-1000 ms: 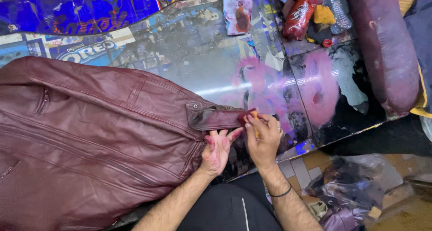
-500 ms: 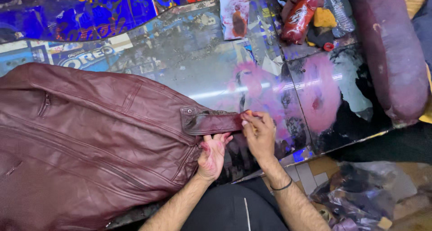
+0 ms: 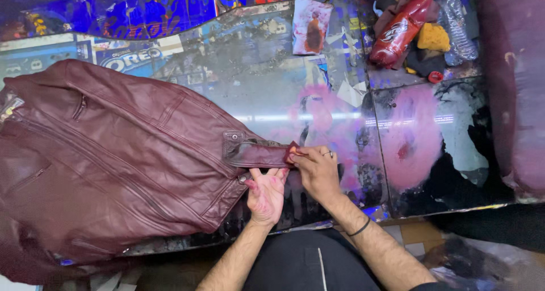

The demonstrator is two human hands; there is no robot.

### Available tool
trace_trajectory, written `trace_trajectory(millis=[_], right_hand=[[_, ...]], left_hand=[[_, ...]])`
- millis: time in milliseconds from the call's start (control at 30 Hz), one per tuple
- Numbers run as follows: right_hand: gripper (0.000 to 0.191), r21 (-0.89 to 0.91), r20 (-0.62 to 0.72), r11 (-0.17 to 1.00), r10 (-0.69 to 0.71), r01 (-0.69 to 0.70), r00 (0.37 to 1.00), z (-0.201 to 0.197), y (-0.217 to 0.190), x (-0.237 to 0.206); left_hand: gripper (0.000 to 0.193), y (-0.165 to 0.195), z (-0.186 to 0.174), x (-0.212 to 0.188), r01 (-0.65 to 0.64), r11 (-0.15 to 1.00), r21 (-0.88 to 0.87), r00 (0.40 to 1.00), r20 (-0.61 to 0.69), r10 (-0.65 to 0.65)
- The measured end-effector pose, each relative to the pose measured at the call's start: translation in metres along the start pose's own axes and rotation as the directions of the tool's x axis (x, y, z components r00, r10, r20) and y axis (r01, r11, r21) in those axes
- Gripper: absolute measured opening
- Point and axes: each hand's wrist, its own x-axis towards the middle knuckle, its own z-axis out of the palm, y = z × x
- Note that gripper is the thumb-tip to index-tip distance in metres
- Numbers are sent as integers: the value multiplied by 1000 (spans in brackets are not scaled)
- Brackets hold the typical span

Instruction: The person dyes a maroon leather jacket at a work table. They hold the jacket collar and cuff taut with one hand and rub a sponge loaded with red dye along the leather edges, reapplying dye from a bottle onto the sponge and continuing to treat the collar and cuff areas.

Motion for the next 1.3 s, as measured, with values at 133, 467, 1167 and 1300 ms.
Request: trace_trajectory(millis=[133, 467, 1167, 1300], right_hand=[[23, -17, -133, 1000, -3, 1, 991, -6, 2, 2], [26, 46, -77, 981, -185, 189, 980, -14, 5, -2], [24, -50, -82, 997, -56, 52, 995, -48, 53, 19], [32, -139, -183, 986, 60, -87, 981, -104, 110, -5]], left_hand=[[105, -5, 5, -4, -50, 999, -14, 998, -24, 49], [100, -21, 1, -4, -161, 987, 8, 985, -60, 162], [99, -49, -12, -24, -259, 949, 177, 930, -219, 295], [60, -58, -23, -59, -141, 778, 612, 859, -315, 404]])
